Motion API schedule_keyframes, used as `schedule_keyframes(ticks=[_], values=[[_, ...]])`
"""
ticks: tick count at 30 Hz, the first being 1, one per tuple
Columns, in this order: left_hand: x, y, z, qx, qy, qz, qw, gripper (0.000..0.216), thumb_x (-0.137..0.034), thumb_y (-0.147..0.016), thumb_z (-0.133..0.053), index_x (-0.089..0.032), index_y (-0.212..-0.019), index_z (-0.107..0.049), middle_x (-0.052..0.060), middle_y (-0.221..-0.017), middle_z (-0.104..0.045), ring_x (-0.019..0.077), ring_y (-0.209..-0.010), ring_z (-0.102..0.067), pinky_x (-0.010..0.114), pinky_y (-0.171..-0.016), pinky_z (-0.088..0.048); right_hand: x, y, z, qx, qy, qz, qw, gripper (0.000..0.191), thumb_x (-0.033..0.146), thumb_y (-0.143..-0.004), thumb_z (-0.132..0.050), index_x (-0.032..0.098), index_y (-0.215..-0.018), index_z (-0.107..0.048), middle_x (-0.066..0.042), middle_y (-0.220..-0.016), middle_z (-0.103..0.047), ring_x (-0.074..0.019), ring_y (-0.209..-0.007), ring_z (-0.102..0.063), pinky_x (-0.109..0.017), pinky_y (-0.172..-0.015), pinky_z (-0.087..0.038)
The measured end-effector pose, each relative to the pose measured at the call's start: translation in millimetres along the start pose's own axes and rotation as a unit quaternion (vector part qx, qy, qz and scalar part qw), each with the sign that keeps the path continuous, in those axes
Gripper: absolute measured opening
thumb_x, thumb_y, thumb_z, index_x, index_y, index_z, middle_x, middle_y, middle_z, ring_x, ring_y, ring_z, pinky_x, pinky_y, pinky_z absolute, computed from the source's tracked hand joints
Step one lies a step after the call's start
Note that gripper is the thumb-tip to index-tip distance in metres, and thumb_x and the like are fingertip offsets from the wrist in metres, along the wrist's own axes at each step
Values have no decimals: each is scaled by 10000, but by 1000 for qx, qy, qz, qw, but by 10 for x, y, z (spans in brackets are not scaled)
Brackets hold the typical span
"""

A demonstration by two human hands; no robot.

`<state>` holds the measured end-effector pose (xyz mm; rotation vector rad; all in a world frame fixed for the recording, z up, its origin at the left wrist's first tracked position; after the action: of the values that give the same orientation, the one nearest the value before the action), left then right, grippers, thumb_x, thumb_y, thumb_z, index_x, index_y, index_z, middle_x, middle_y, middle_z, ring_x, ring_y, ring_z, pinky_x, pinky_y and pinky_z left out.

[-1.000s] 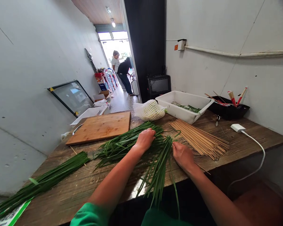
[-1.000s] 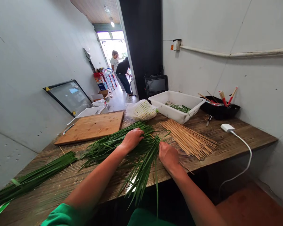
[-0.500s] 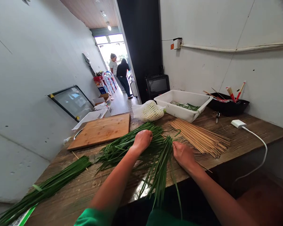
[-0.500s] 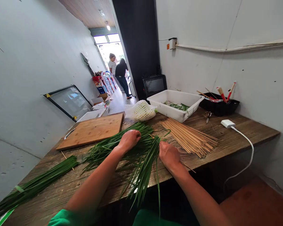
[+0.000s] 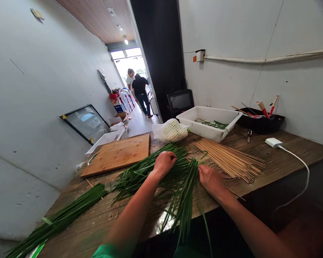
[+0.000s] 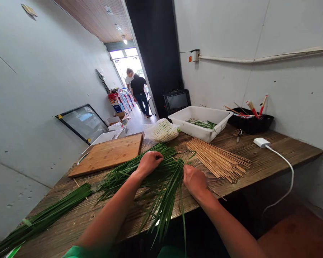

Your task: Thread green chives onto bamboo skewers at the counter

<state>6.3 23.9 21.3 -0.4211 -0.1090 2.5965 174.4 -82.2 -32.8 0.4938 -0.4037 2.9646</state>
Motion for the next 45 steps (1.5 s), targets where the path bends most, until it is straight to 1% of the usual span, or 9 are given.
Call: schedule_keyframes(ticks=[3, 6, 11, 17, 21, 26, 31, 37, 45], values=[[5, -3, 4, 14, -8, 10, 1000, 195, -216, -763, -553, -195, -867, -717, 30, -845, -714, 159, -783, -625, 243, -699, -436, -6, 1, -10, -4, 1, -2, 1000, 292, 241, -934, -344, 172, -841, -612, -49, -843, -691, -142, -739, -622, -272, -584, -281], [22, -6, 16, 41, -5, 11, 999, 211, -299, -783, -566, -189, -880, -716, 37, -817, -708, 152, -733, -615, 240, -668, -430, -11, 3, -9, -2, 5, -6, 1000, 301, 251, -934, -339, 174, -808, -601, -44, -802, -683, -143, -715, -614, -272, -570, -264], [25, 8, 40, 29, -71, -14, 997, 194, -272, -797, -562, -218, -896, -720, 45, -909, -694, 176, -860, -607, 260, -758, -434, -5, 7, -9, -6, 8, 2, 1000, 305, 244, -933, -335, 176, -795, -598, -44, -791, -674, -144, -703, -604, -270, -570, -264], [-48, 21, 14, -1, -161, -37, 986, 196, -263, -808, -562, -201, -912, -716, 81, -914, -649, 214, -941, -573, 308, -846, -413, 2, 10, -10, -1, -1, -8, 1000, 307, 250, -931, -335, 171, -803, -603, -52, -780, -672, -155, -707, -608, -272, -577, -279], [-91, 12, -4, 10, -174, -50, 983, 204, -296, -820, -555, -194, -893, -715, 88, -909, -630, 224, -953, -558, 329, -861, -401, 4, 5, -14, 5, -5, -7, 1000, 297, 239, -929, -336, 170, -816, -602, -52, -796, -671, -152, -729, -611, -261, -591, -292], [-115, 8, -42, 14, -202, -55, 978, 183, -248, -821, -541, -172, -847, -705, 107, -934, -626, 236, -981, -549, 344, -879, -389, -3, -1, -33, 4, -9, -7, 1000, 299, 242, -929, -339, 168, -815, -605, -60, -796, -666, -147, -718, -605, -255, -588, -295], [-114, 4, -70, -9, -210, -58, 976, 230, -260, -855, -487, -164, -840, -696, 113, -928, -623, 237, -975, -546, 349, -880, -381, 1, 4, -31, 1, -6, -14, 1000, 303, 256, -929, -340, 175, -798, -600, -51, -760, -667, -154, -693, -608, -268, -559, -265], [-100, -17, -109, -4, -196, -72, 978, 182, -283, -824, -557, -218, -919, -699, 84, -936, -611, 226, -977, -537, 339, -867, -383, 4, 4, -33, 2, -20, -10, 1000, 289, 239, -925, -348, 165, -799, -596, -64, -772, -671, -154, -691, -614, -272, -556, -267], [-33, -55, -156, -12, -169, -49, 984, 217, -282, -850, -517, -179, -823, -706, 89, -882, -622, 214, -921, -559, 321, -833, -404, 20, 6, -21, 8, -22, -15, 1000, 306, 247, -925, -339, 162, -801, -605, -92, -756, -672, -186, -686, -627, -284, -552, -285]])
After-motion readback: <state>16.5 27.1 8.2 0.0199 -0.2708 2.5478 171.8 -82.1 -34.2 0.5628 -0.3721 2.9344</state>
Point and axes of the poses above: each hand's wrist, its own y-axis away from the middle knuckle, its own z-axis out of the back of the hand, x = y × z, the point moved 2 cm from there along -y, towards the middle knuckle
